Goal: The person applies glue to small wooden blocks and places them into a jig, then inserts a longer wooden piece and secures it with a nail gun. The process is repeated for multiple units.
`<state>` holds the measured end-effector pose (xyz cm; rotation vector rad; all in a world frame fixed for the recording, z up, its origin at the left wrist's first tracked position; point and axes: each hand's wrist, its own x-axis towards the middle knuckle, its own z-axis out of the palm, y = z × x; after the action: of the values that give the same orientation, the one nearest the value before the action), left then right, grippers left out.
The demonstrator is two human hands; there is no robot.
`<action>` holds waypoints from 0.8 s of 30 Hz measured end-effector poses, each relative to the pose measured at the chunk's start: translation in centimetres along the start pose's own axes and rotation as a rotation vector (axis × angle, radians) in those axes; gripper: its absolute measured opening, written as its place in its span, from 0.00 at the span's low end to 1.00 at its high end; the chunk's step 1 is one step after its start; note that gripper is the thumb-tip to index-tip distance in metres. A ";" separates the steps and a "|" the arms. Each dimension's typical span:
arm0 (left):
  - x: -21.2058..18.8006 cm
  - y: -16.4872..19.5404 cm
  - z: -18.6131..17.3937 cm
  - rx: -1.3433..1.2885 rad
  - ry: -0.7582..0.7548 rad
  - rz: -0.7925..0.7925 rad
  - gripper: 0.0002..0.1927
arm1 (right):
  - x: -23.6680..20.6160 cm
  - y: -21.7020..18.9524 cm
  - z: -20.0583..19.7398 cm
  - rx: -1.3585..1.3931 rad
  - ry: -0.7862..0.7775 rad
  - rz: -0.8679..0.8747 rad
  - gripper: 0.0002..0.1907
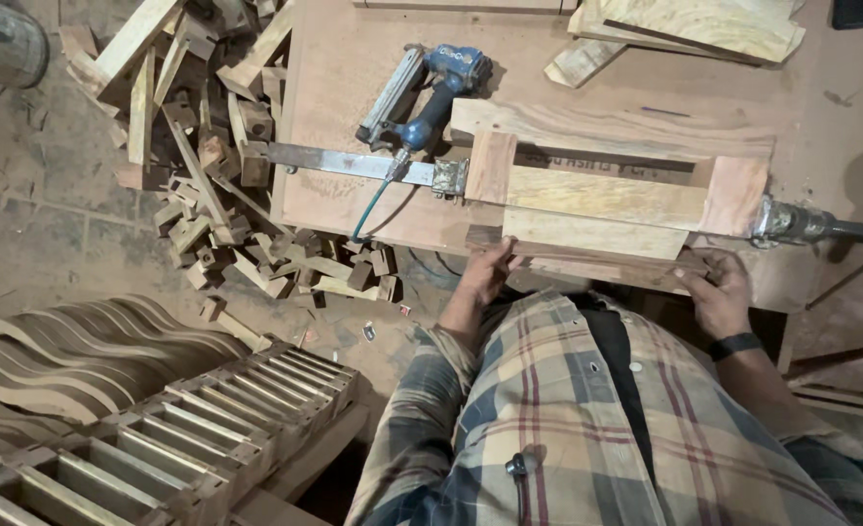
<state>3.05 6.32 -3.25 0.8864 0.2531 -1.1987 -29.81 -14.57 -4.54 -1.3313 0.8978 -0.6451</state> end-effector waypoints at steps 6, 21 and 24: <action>-0.5 -0.7 0.9 0.038 0.076 0.128 0.19 | 0.1 -1.3 1.1 -0.397 0.054 -0.099 0.14; 1.9 -0.1 4.4 0.253 0.395 0.292 0.16 | 1.6 -0.9 3.1 -0.103 0.212 0.190 0.21; 2.2 0.2 4.4 0.268 0.366 0.279 0.16 | 1.5 -2.1 3.4 -0.087 0.175 0.101 0.23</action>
<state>2.87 1.64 -1.61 1.3319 0.2560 -0.8163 -25.90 -14.30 -2.71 -1.3115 1.1385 -0.6572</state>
